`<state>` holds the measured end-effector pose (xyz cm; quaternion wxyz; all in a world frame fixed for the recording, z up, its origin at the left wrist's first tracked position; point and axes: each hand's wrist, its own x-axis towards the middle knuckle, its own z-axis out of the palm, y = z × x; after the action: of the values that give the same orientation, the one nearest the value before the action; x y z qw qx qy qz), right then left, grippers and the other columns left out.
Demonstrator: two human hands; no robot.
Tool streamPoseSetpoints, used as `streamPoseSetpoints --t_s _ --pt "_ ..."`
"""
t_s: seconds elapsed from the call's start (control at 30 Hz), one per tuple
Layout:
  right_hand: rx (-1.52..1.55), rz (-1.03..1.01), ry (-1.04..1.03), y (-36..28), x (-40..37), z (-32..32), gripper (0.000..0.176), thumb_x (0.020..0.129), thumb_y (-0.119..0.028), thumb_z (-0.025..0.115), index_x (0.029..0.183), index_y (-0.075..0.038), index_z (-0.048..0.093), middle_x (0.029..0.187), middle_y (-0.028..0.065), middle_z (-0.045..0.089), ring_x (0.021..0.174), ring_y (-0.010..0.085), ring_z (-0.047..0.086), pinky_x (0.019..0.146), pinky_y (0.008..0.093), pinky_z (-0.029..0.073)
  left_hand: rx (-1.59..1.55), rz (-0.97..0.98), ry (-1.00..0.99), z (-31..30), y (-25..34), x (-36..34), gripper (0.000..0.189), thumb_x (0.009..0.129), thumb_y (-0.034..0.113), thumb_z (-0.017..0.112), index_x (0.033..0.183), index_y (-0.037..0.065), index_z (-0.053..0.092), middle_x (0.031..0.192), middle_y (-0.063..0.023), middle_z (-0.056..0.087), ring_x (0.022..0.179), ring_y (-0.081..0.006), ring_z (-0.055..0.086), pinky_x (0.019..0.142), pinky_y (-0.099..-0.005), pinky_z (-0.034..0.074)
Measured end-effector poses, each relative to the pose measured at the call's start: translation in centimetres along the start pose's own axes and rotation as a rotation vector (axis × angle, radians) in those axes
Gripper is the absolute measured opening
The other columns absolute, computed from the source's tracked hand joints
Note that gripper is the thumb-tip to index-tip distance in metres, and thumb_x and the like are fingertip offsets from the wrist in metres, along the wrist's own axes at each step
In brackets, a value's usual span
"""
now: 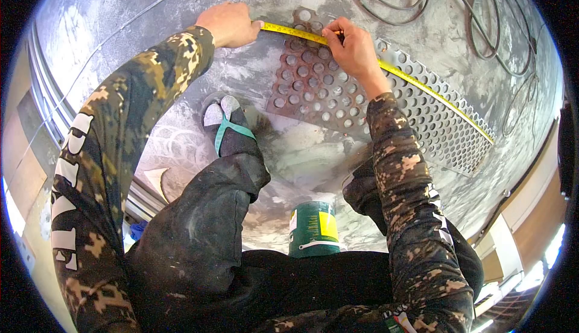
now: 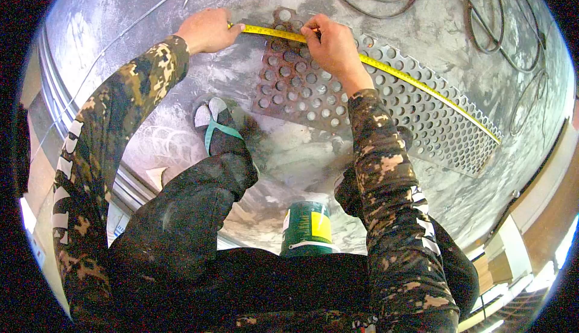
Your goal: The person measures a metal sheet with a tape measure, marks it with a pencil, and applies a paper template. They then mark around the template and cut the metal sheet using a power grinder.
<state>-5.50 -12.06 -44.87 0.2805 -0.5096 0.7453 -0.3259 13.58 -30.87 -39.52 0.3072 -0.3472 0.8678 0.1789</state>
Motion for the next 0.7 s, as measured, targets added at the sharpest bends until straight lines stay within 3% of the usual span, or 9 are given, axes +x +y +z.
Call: streamPoseSetpoints --t_s 0.13,0.2,0.33,0.47,0.53,0.57,0.63,0.67,0.7 --pt "0.029 -0.026 0.016 -0.4 0.0 -0.2 0.013 0.09 -0.018 0.064 0.09 -0.004 0.064 0.081 0.0168 0.068 0.073 0.0381 0.066 0.067 0.0431 0.052 0.0 -0.003 0.014 0.2 0.0 0.0 0.05 0.092 0.044 0.052 0.101 -0.003 0.069 0.1 -0.0274 0.068 0.096 -0.0418 0.066 0.087 -0.048 0.053" --pt "-0.065 0.073 0.451 -0.9 -0.2 -0.7 0.01 0.091 -0.015 0.063 0.09 -0.005 0.064 0.082 0.0166 0.068 0.074 0.0379 0.066 0.068 0.0429 0.052 -0.003 -0.01 0.011 0.1 0.1 -0.1 0.05 0.092 0.044 0.052 0.101 -0.003 0.069 0.1 -0.027 0.068 0.096 -0.0416 0.066 0.086 -0.0479 0.053" --pt "-0.032 0.082 0.561 0.0 -1.4 -1.9 0.009 0.092 -0.013 0.062 0.093 -0.005 0.065 0.084 0.0172 0.067 0.078 0.0375 0.065 0.069 0.0428 0.051 -0.006 -0.013 0.045 0.4 0.1 -0.4 0.05 0.092 0.045 0.053 0.101 -0.002 0.068 0.099 -0.025 0.069 0.096 -0.0412 0.066 0.087 -0.0478 0.053" --pt "-0.149 -0.015 0.386 1.3 -3.9 -2.9 0.012 0.092 -0.014 0.062 0.098 -0.005 0.065 0.086 0.0166 0.066 0.081 0.037 0.065 0.07 0.0429 0.051 -0.083 0.162 0.052 2.0 -2.5 -1.2 0.042 0.095 0.044 0.051 0.105 0.005 0.066 0.095 -0.0224 0.068 0.09 -0.0406 0.066 0.08 -0.0501 0.051" --pt "-0.177 -0.045 0.351 0.7 -5.2 -4.0 0.014 0.091 -0.016 0.063 0.098 -0.005 0.065 0.086 0.0163 0.066 0.081 0.0371 0.064 0.07 0.0428 0.051 -0.251 0.298 -0.149 1.0 -3.1 -3.1 0.037 0.097 0.04 0.051 0.103 0.007 0.065 0.091 -0.0196 0.067 0.085 -0.0372 0.065 0.077 -0.0475 0.049" --pt "-0.163 -0.051 0.227 0.3 -6.1 -4.6 0.016 0.089 -0.02 0.065 0.097 -0.005 0.066 0.086 0.0164 0.066 0.08 0.0375 0.064 0.07 0.043 0.051 -0.291 0.358 -0.086 1.3 -3.1 -4.0 0.035 0.096 0.039 0.051 0.101 0.007 0.064 0.086 -0.0186 0.066 0.082 -0.0363 0.064 0.074 -0.0465 0.048" --pt "-0.062 -0.034 -0.058 -1.7 -7.5 -6.5 0.024 0.085 -0.029 0.069 0.092 -0.006 0.067 0.086 0.0173 0.066 0.077 0.0384 0.063 0.069 0.0433 0.051 -0.291 0.301 -0.106 0.7 -2.5 -6.4 0.034 0.096 0.039 0.051 0.102 0.009 0.065 0.087 -0.0181 0.066 0.083 -0.0358 0.064 0.075 -0.0464 0.049" --pt "-0.06 -0.046 -0.039 -1.9 -8.0 -7.3 0.024 0.085 -0.029 0.069 0.092 -0.006 0.067 0.086 0.0173 0.066 0.077 0.0384 0.063 0.069 0.0433 0.051 -0.303 0.244 -0.141 0.2 -2.1 -7.9 0.033 0.095 0.04 0.051 0.103 0.011 0.065 0.089 -0.0175 0.067 0.085 -0.0353 0.065 0.076 -0.0462 0.049" --pt "-0.086 -0.103 -0.212 -1.8 -8.4 -8.3 0.023 0.085 -0.027 0.069 0.09 -0.004 0.066 0.082 0.0177 0.064 0.074 0.0378 0.062 0.067 0.0425 0.05 -0.324 0.255 -0.107 0.1 -2.0 -9.1 0.031 0.094 0.035 0.056 0.102 0.006 0.064 0.089 -0.0182 0.066 0.085 -0.0338 0.063 0.075 -0.0434 0.048"
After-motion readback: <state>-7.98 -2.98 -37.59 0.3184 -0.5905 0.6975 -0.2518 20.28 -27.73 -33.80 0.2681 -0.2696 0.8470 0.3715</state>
